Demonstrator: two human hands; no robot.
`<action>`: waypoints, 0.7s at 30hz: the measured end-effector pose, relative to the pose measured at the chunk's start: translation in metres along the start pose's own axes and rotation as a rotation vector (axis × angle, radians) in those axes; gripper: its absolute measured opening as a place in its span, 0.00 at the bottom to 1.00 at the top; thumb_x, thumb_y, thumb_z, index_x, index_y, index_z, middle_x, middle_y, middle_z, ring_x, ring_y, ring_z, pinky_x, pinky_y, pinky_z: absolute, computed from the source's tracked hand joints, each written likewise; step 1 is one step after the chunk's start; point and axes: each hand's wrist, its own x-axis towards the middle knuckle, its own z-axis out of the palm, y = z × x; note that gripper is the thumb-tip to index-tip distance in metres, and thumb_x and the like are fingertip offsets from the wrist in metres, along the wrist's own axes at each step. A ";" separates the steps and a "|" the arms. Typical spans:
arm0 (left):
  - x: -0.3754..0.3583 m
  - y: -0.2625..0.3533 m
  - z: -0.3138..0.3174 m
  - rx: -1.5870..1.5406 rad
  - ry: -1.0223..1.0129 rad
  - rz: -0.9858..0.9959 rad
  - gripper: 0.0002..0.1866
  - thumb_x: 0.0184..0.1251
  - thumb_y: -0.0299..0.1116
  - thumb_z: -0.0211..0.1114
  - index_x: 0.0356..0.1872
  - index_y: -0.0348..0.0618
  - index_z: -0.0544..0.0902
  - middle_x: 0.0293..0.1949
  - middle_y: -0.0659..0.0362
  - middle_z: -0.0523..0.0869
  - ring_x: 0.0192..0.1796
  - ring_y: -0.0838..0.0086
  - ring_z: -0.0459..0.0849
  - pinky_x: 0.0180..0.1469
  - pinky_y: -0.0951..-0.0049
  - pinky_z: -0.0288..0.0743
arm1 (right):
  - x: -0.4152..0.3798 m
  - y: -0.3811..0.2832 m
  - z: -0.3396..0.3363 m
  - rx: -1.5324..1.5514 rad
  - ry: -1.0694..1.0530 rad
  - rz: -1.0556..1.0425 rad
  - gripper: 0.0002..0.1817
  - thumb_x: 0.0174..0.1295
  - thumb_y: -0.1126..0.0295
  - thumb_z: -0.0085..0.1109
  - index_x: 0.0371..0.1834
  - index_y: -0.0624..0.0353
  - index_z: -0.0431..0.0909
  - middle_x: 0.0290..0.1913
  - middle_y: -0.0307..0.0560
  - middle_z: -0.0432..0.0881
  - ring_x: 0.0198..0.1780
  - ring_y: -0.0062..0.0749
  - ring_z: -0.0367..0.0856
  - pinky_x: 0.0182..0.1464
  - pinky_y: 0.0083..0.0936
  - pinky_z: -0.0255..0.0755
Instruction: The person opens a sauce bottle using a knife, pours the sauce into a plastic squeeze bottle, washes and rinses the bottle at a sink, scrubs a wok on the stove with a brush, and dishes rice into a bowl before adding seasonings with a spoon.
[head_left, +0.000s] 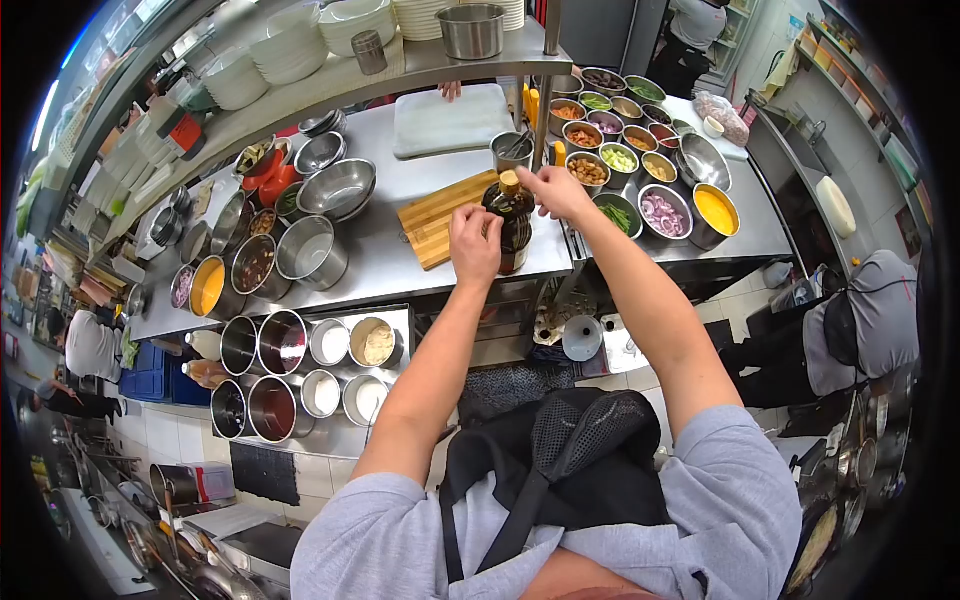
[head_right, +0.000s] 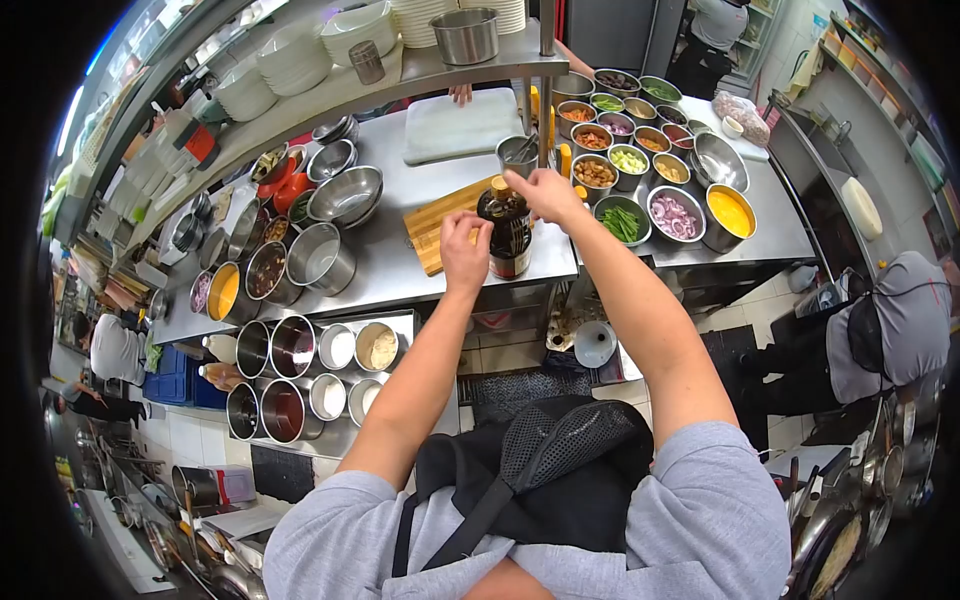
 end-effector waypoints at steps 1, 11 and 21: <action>0.006 -0.001 -0.001 0.031 -0.033 0.023 0.09 0.57 0.27 0.72 0.35 0.36 0.81 0.42 0.51 0.80 0.46 0.56 0.79 0.53 0.61 0.72 | -0.002 -0.010 0.006 -0.001 0.003 0.003 0.39 0.57 0.34 0.59 0.41 0.68 0.84 0.32 0.54 0.88 0.39 0.42 0.89 0.44 0.37 0.80; 0.026 -0.009 0.049 0.051 -0.177 -0.115 0.43 0.46 0.37 0.78 0.64 0.39 0.64 0.62 0.44 0.73 0.67 0.48 0.69 0.65 0.52 0.66 | 0.010 -0.013 0.029 -0.195 0.063 0.027 0.32 0.56 0.42 0.59 0.34 0.68 0.86 0.32 0.61 0.86 0.37 0.50 0.88 0.44 0.40 0.80; 0.022 0.010 0.062 0.288 -0.110 -0.266 0.28 0.62 0.40 0.64 0.62 0.46 0.66 0.65 0.54 0.70 0.69 0.54 0.67 0.60 0.37 0.62 | -0.009 -0.024 0.041 -0.358 0.202 -0.027 0.22 0.61 0.57 0.51 0.40 0.65 0.85 0.45 0.67 0.84 0.51 0.61 0.83 0.57 0.48 0.75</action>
